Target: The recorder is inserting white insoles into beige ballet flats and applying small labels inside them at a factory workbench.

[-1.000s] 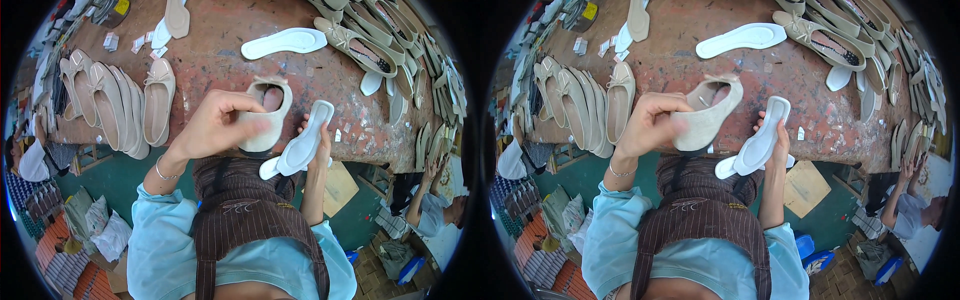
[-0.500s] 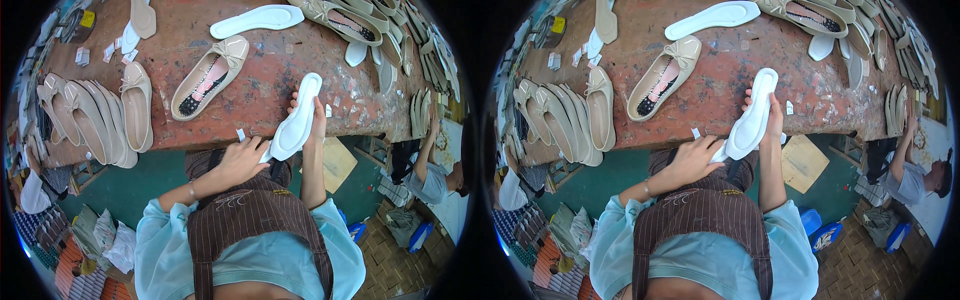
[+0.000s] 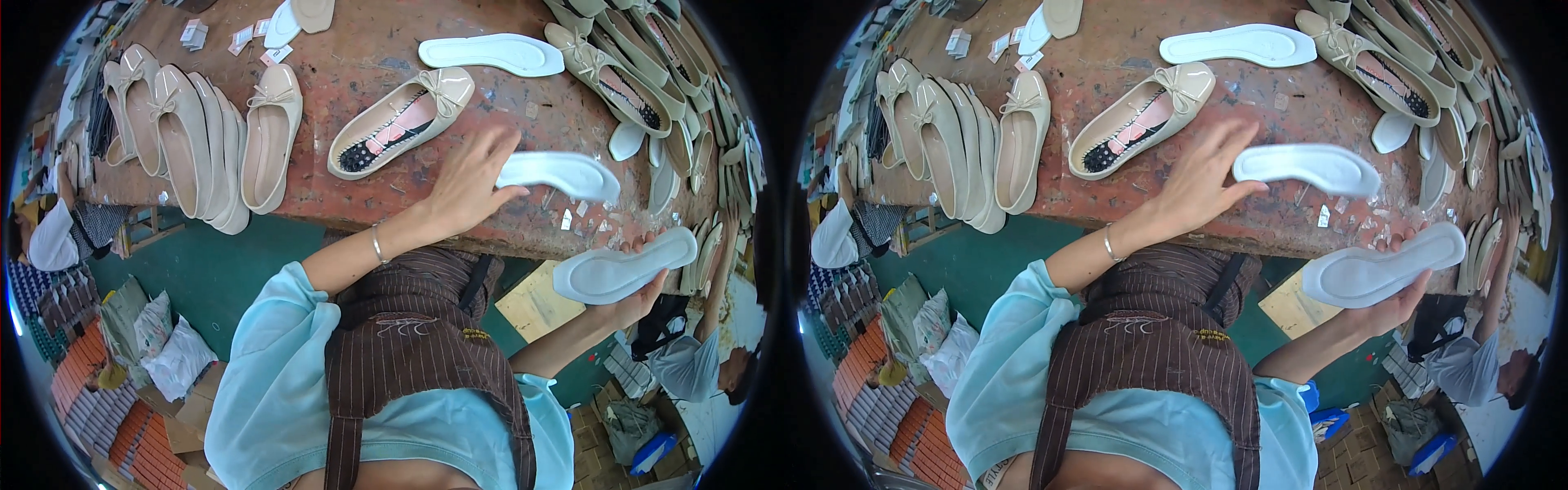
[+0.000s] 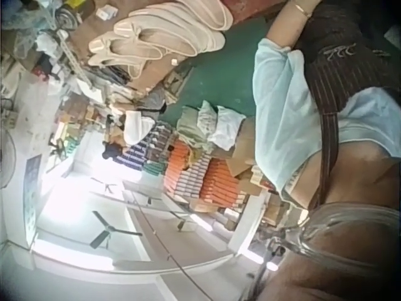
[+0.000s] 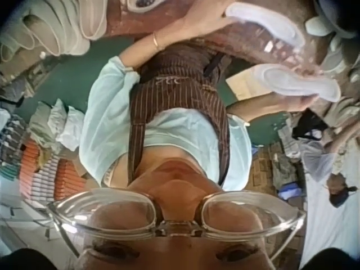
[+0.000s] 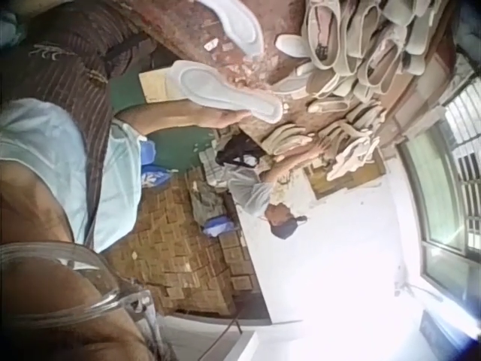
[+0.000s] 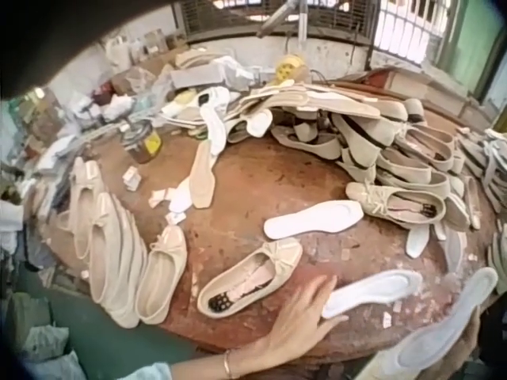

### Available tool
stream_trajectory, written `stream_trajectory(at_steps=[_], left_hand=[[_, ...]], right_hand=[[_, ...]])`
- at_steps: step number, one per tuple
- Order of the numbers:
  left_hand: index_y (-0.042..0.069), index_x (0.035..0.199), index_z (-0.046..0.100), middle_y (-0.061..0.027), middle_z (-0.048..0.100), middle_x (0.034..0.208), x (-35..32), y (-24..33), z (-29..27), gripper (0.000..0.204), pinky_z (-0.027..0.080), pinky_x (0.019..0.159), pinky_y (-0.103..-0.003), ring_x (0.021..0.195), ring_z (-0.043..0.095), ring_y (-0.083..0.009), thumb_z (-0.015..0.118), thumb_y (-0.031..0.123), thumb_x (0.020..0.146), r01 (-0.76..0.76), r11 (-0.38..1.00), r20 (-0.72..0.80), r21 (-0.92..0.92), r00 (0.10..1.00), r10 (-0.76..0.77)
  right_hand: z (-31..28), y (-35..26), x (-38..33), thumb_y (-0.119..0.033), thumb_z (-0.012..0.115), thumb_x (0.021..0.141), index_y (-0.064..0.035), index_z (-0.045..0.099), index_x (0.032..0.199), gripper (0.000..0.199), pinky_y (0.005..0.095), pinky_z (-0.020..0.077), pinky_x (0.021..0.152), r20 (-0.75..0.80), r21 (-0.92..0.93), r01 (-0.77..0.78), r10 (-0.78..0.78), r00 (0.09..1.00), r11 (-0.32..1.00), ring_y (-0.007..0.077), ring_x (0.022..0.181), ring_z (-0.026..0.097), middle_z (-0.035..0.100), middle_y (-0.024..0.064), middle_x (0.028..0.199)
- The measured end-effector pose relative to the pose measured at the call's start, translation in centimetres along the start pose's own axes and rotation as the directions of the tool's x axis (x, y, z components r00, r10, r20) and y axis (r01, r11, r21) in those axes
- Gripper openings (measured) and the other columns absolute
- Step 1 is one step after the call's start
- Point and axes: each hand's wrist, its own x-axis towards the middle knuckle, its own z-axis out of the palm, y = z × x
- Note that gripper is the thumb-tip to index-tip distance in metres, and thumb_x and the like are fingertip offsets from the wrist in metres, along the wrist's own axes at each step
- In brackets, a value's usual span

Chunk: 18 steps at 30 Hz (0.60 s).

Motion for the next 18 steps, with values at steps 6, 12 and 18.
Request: stream_trajectory(at_steps=[6,12,18], left_hand=[[0.013,0.113,0.069,-0.0183,0.040,0.147,-6.0,-3.9,-6.1,0.044,0.025,0.111,-0.054,0.139,0.029,-0.0427,0.084,0.022,0.072,-0.052,0.883,-0.451,0.467,0.844,0.289],[0.007,0.092,0.076,-0.0209,0.052,0.134,-9.2,-9.6,-9.0,0.021,0.042,0.102,-0.044,0.125,0.051,-0.0364,0.081,0.005,0.072,0.029,0.942,-0.334,0.333,0.938,0.089],[0.008,0.090,0.075,-0.0227,0.053,0.132,-11.2,-9.8,-13.1,0.023,0.047,0.099,-0.043,0.121,0.055,-0.0357,0.080,0.003,0.068,-0.074,0.938,-0.182,0.338,0.973,0.142]], right_hand=[[0.3,3.2,-0.2,-0.016,0.055,0.097,0.0067,0.050,0.136,0.045,0.0338,0.0499,0.092,-0.052,-0.528,0.005,-0.038,0.998,0.849,0.0237,0.113,0.059,0.057,0.0165,0.133],[9.0,8.2,0.6,-0.002,0.078,0.072,-0.0082,0.076,0.107,0.036,0.0318,0.0484,0.083,0.465,-0.846,0.439,0.015,0.885,0.303,0.0217,0.096,0.062,0.069,0.0085,0.110],[13.0,13.2,0.8,-0.004,0.076,0.065,-0.0074,0.076,0.095,0.030,0.0371,0.0489,0.083,0.774,-0.630,0.741,0.111,0.623,0.233,0.0244,0.096,0.061,0.069,0.0060,0.108]])
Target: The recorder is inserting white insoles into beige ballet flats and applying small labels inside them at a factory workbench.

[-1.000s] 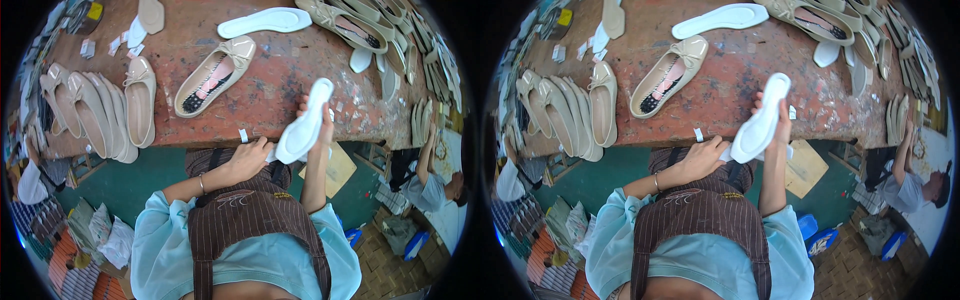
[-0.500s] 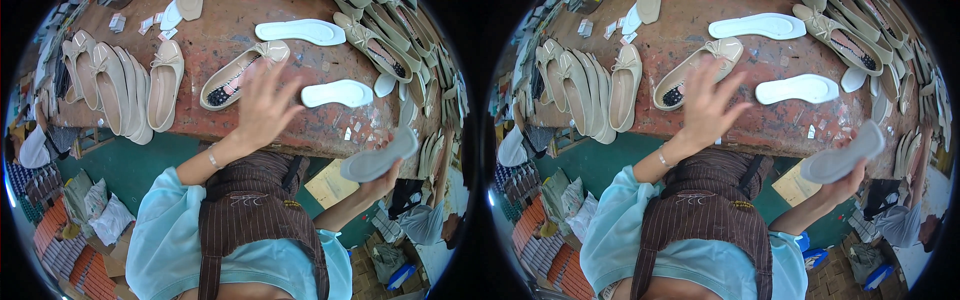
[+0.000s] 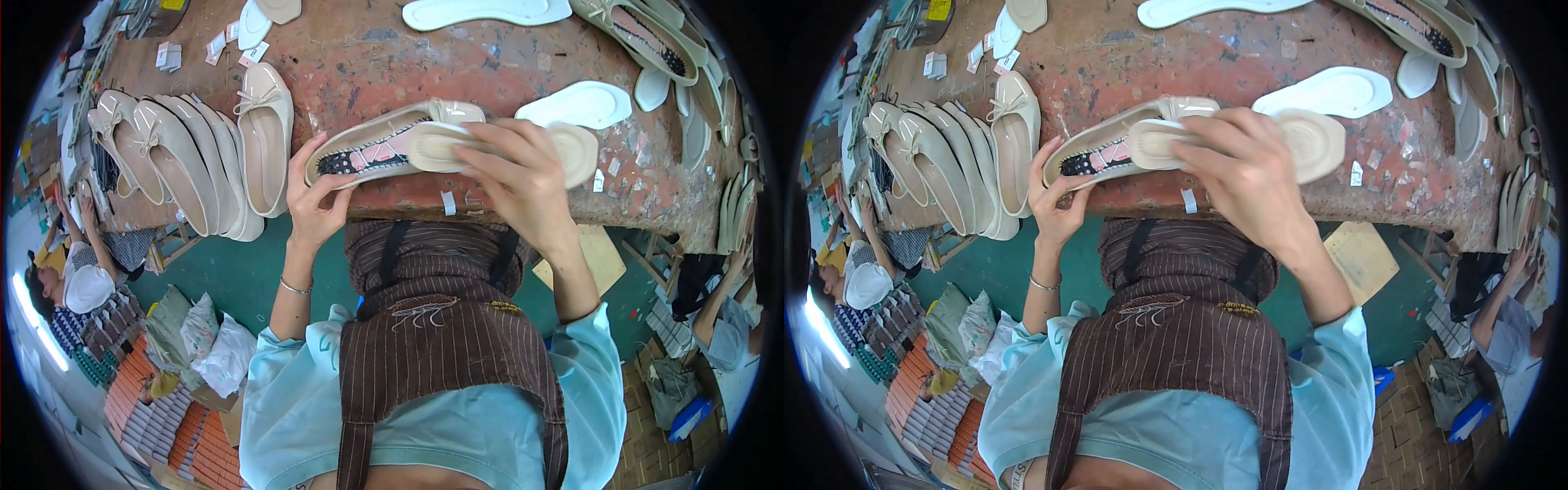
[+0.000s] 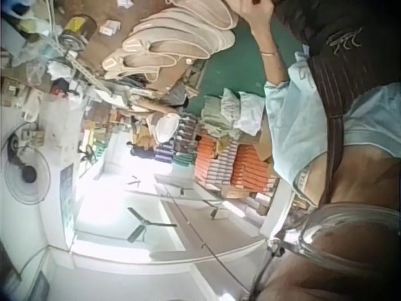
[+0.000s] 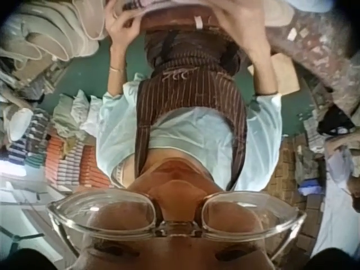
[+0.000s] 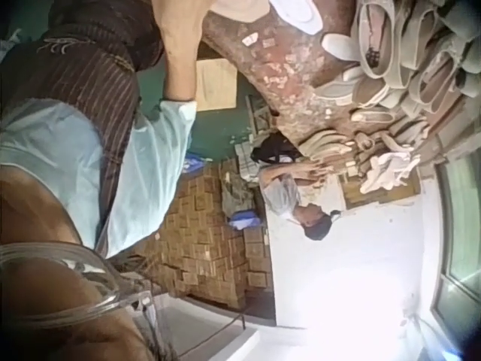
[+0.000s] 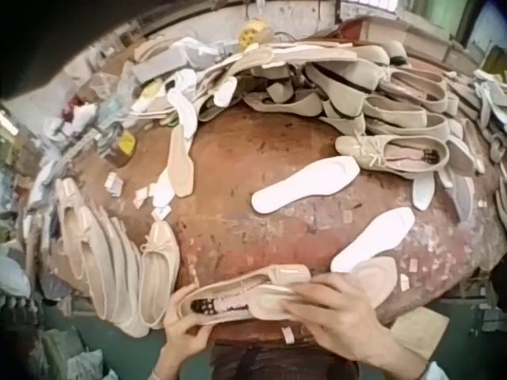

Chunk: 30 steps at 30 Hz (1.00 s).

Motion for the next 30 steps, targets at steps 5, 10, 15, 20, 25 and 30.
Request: stream_trajectory(at_steps=[5,10,15,20,25,30], left_hand=[[0.002,0.145,0.033,-0.0259,0.038,0.146,-1.3,-1.3,1.2,0.101,0.037,0.111,-0.048,0.134,0.042,-0.0403,0.089,0.026,0.065,0.034,0.997,-0.019,-0.076,0.999,-0.036],[0.004,0.152,0.007,-0.0292,0.029,0.150,-2.1,-1.9,2.8,0.123,0.035,0.112,-0.049,0.137,0.037,-0.0400,0.089,0.038,0.067,0.056,0.952,-0.083,-0.300,0.993,-0.085],[0.006,0.152,-0.001,-0.0302,0.027,0.150,-2.5,-1.8,3.1,0.128,0.037,0.110,-0.049,0.136,0.037,-0.0404,0.089,0.042,0.068,0.086,0.913,-0.110,-0.398,0.984,-0.140],[0.006,0.152,-0.001,-0.0301,0.026,0.150,-2.6,-2.1,3.2,0.127,0.037,0.110,-0.048,0.135,0.039,-0.0396,0.088,0.041,0.069,0.082,0.902,-0.107,-0.425,0.985,-0.139],[0.006,0.153,0.002,-0.0293,0.028,0.150,-2.9,-2.5,3.3,0.124,0.036,0.110,-0.048,0.135,0.039,-0.0394,0.086,0.045,0.071,0.083,0.867,-0.093,-0.491,0.985,-0.147],[0.004,0.152,0.018,-0.0298,0.033,0.149,-2.1,-2.7,3.0,0.104,0.031,0.112,-0.050,0.137,0.037,-0.0400,0.075,0.052,0.079,0.063,0.879,-0.119,-0.472,0.984,-0.134]], right_hand=[[6.6,-0.7,1.6,-0.008,0.072,0.062,-0.0077,0.075,0.087,0.026,0.0368,0.0474,0.086,0.079,0.038,0.100,-0.103,0.992,0.994,0.0222,0.097,0.060,0.068,0.0031,0.102],[11.0,-2.1,2.6,-0.014,0.073,0.059,-0.0073,0.076,0.085,0.027,0.0357,0.0460,0.088,0.158,0.124,0.138,-0.157,0.975,0.983,0.0216,0.096,0.060,0.068,0.0030,0.098],[13.0,-3.2,2.7,-0.013,0.070,0.066,-0.0058,0.075,0.087,0.022,0.0379,0.0472,0.089,0.196,0.192,0.071,-0.109,0.975,0.979,0.0236,0.100,0.059,0.068,0.0050,0.107],[14.0,-2.6,2.6,-0.011,0.069,0.068,-0.0040,0.074,0.088,0.022,0.0391,0.0475,0.088,0.221,0.215,0.033,-0.081,0.972,0.976,0.0260,0.101,0.058,0.066,0.0070,0.105],[13.4,-3.3,2.9,-0.010,0.066,0.070,-0.0006,0.072,0.094,0.026,0.0405,0.0472,0.089,0.290,0.169,0.042,-0.090,0.953,0.985,0.0278,0.105,0.057,0.062,0.0096,0.113],[14.4,-2.9,2.5,-0.012,0.062,0.075,0.0002,0.068,0.108,0.036,0.0418,0.0431,0.104,0.257,0.136,0.227,-0.256,0.932,0.964,0.0285,0.121,0.054,0.058,0.0121,0.128]])
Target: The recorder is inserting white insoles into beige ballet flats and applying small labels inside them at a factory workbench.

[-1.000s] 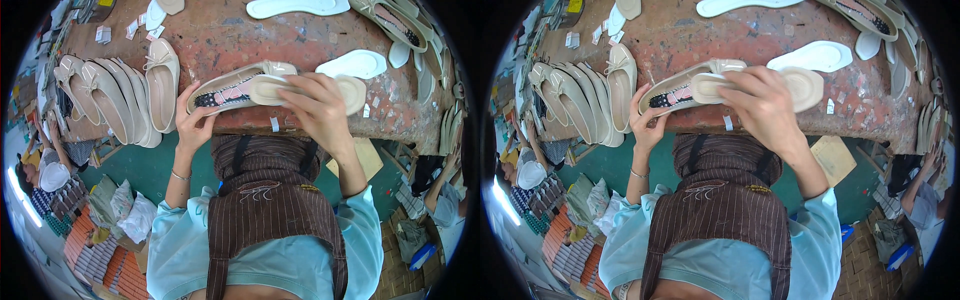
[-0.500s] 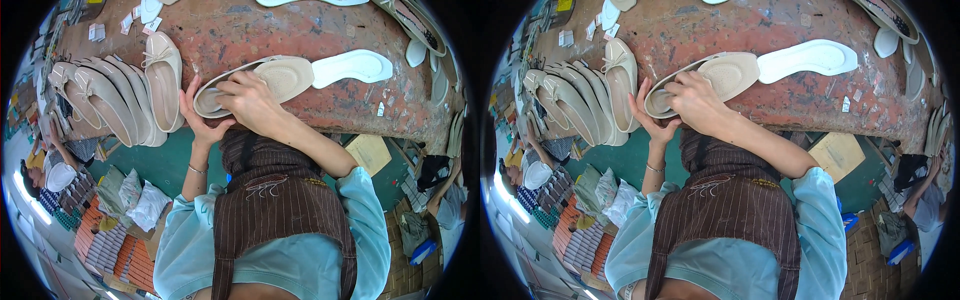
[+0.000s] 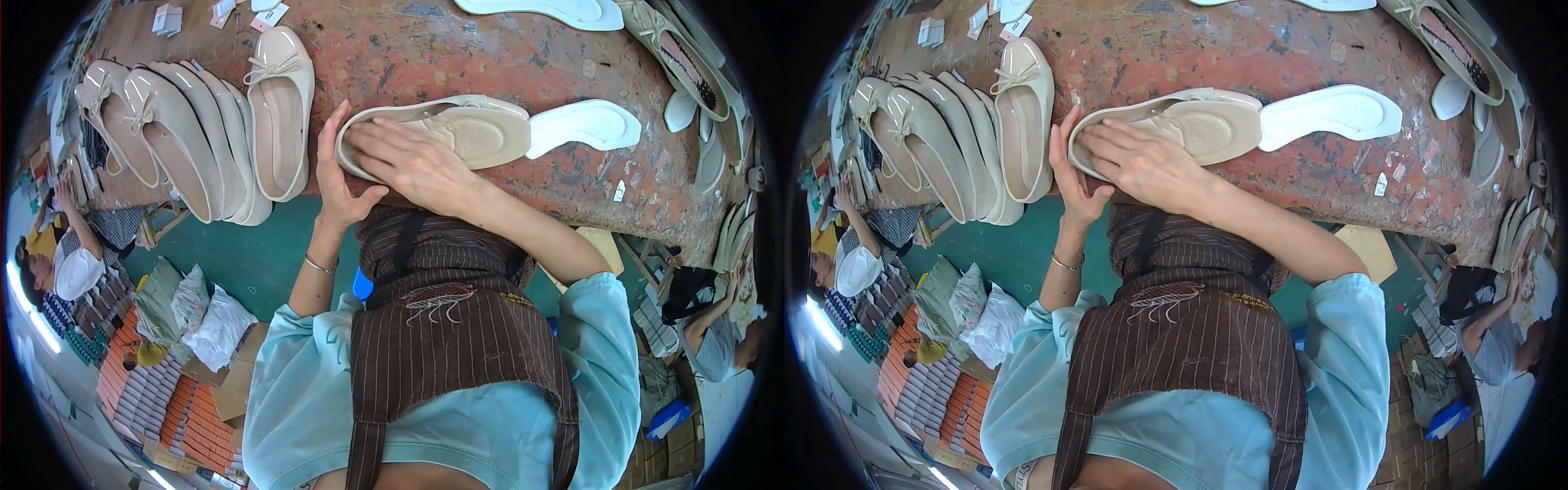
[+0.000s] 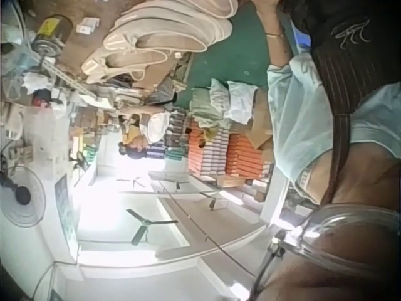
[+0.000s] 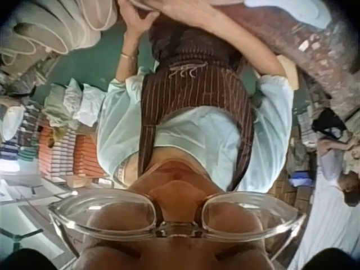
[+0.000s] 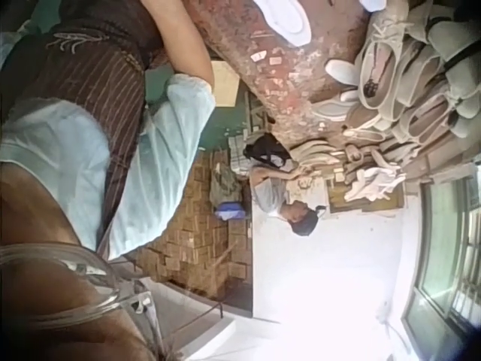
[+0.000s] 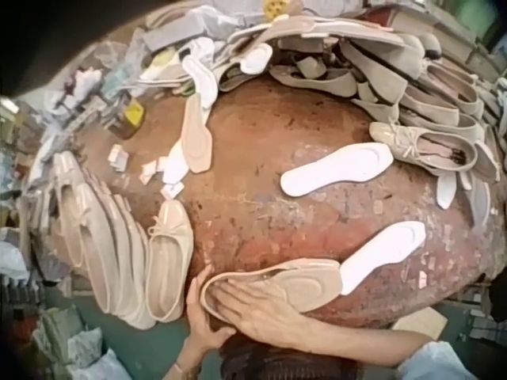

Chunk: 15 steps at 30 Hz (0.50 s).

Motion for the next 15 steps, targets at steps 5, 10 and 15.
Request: stream_trajectory(at_steps=[5,10,15], left_hand=[[0.000,0.131,0.050,-0.0282,0.041,0.144,0.3,0.8,-0.5,0.053,0.034,0.109,-0.050,0.132,0.043,-0.0424,0.061,0.031,0.089,0.037,0.986,0.057,0.164,0.997,-0.047],[-0.001,0.107,0.053,-0.0276,0.046,0.138,0.3,0.6,0.0,0.022,0.039,0.104,-0.048,0.123,0.050,-0.0403,0.051,0.013,0.091,-0.010,0.981,-0.016,0.196,1.000,0.014],[0.001,0.105,0.049,-0.0272,0.048,0.136,0.4,0.9,1.0,0.021,0.036,0.105,-0.049,0.123,0.049,-0.0405,0.052,0.015,0.090,0.047,0.977,-0.071,0.207,0.997,-0.033]], right_hand=[[0.4,0.2,0.2,-0.015,0.058,0.082,-0.0028,0.068,0.114,0.036,0.0389,0.0303,0.117,0.196,0.031,0.126,-0.130,0.972,0.992,0.0240,0.130,0.050,0.058,0.0118,0.134],[-1.1,-1.2,-2.0,-0.014,0.056,0.083,-0.0054,0.071,0.111,0.033,0.0398,0.0298,0.117,0.120,-0.304,-0.015,0.054,0.991,0.953,0.0232,0.123,0.058,0.065,0.0112,0.126],[-2.0,-1.9,-1.9,-0.007,0.063,0.076,-0.0097,0.073,0.108,0.034,0.0470,0.0282,0.116,0.149,-0.367,-0.119,0.184,0.972,0.923,0.0212,0.124,0.056,0.067,0.0067,0.123]])
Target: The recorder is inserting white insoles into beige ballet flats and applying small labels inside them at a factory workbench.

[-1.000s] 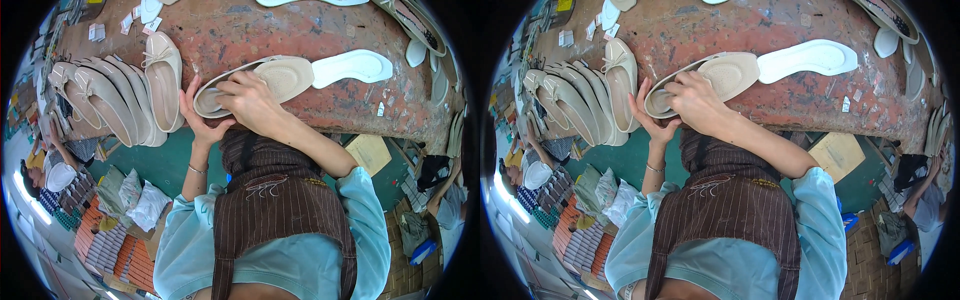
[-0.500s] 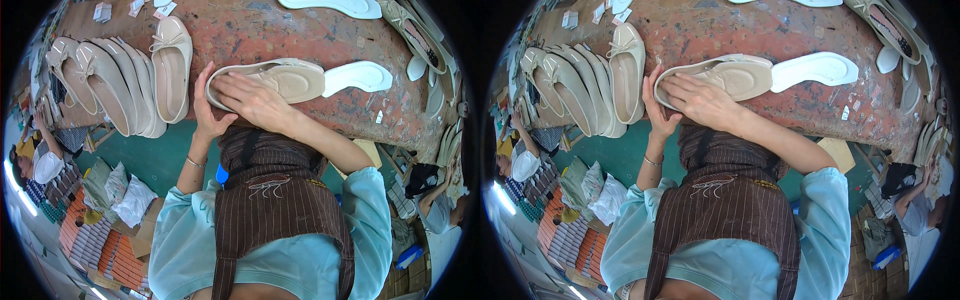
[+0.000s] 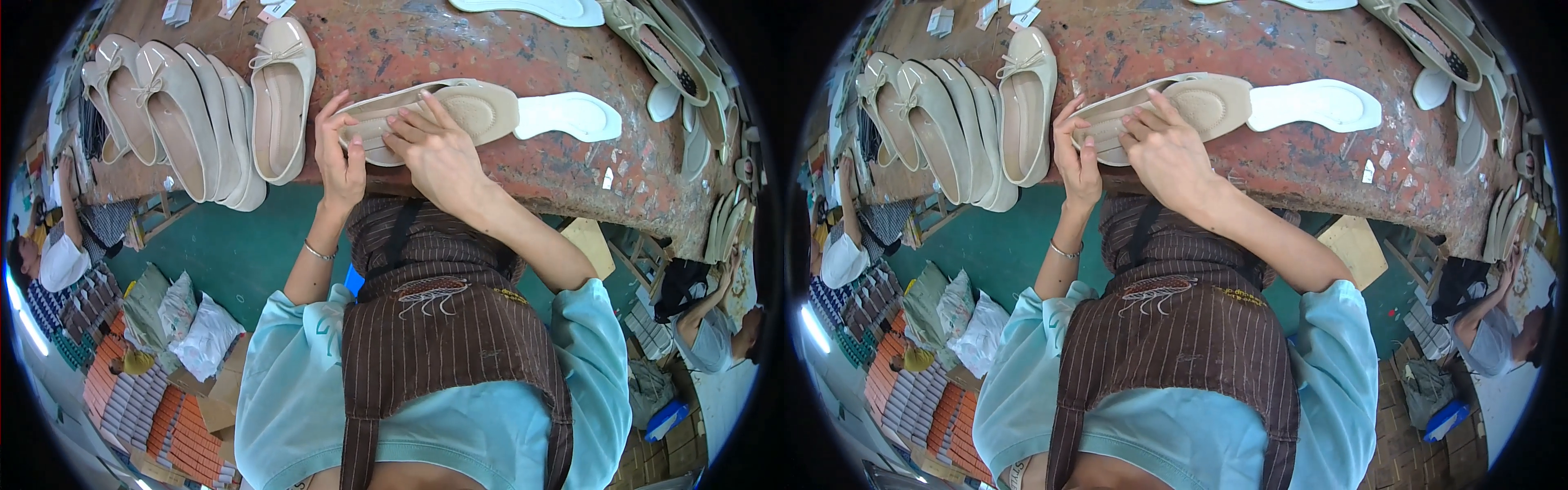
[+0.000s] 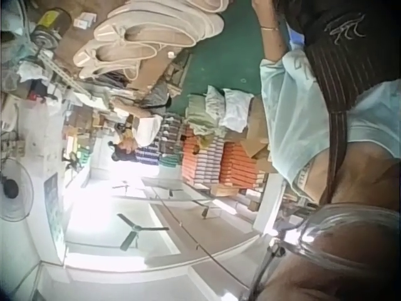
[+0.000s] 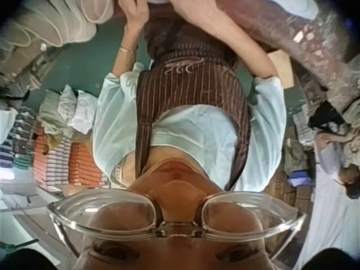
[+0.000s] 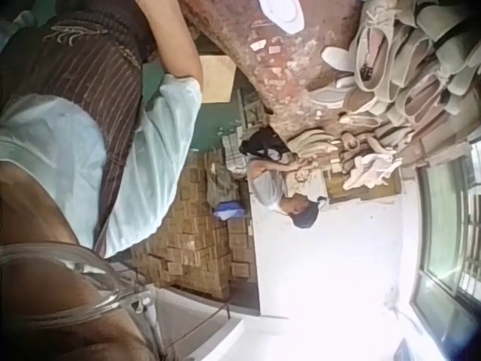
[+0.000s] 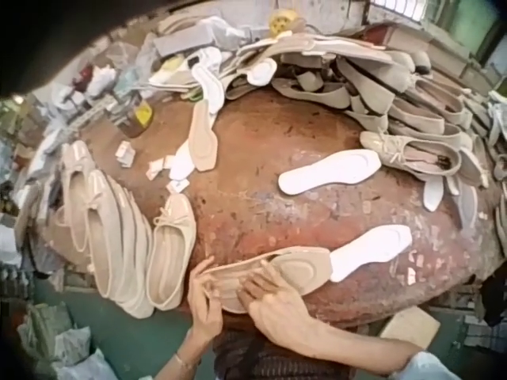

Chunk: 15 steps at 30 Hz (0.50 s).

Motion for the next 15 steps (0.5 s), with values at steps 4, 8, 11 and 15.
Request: stream_trajectory(at_steps=[4,8,11,15], left_hand=[[0.001,0.123,0.044,-0.0293,0.037,0.142,-1.9,3.6,1.8,0.044,0.031,0.110,-0.051,0.131,0.040,-0.0428,0.062,0.012,0.085,0.100,0.993,0.015,0.064,0.995,-0.101],[0.000,0.143,0.031,-0.0297,0.035,0.140,-3.9,6.0,5.3,0.079,0.031,0.110,-0.049,0.130,0.038,-0.0456,0.075,0.008,0.077,0.096,0.974,0.066,0.204,0.992,-0.111],[-0.001,0.144,0.029,-0.0275,0.040,0.136,-4.0,6.1,6.2,0.088,0.032,0.110,-0.050,0.128,0.041,-0.0440,0.081,0.014,0.074,0.080,0.987,0.069,0.141,0.993,-0.091],[0.001,0.147,0.020,-0.0245,0.043,0.137,-4.6,4.6,7.1,0.105,0.024,0.109,-0.061,0.127,0.042,-0.0418,0.085,0.025,0.069,0.022,0.984,0.073,0.178,0.997,-0.036]], right_hand=[[-1.3,3.0,0.1,-0.009,0.068,0.070,-0.0019,0.073,0.093,0.025,0.0632,0.0255,0.110,-0.497,0.098,-0.205,0.226,0.838,0.974,0.0325,0.127,0.050,0.069,0.0097,0.108],[-4.6,5.7,2.8,-0.004,0.065,0.075,-0.0066,0.069,0.112,0.037,0.0628,0.0313,0.106,-0.620,0.106,-0.491,0.444,0.647,0.865,0.0427,0.123,0.050,0.056,0.0187,0.129],[-7.6,5.7,3.0,-0.017,0.076,0.083,0.0104,0.033,0.143,0.079,0.0372,0.0534,0.077,-0.152,0.746,-0.306,0.598,0.787,0.592,0.0323,0.095,0.067,0.062,0.0267,0.111],[-5.0,0.9,-2.9,0.001,0.058,0.079,-0.0013,0.057,0.108,0.029,0.0603,0.0320,0.108,-0.180,0.456,-0.215,0.326,0.928,0.864,0.0473,0.121,0.053,0.056,0.0263,0.128]])
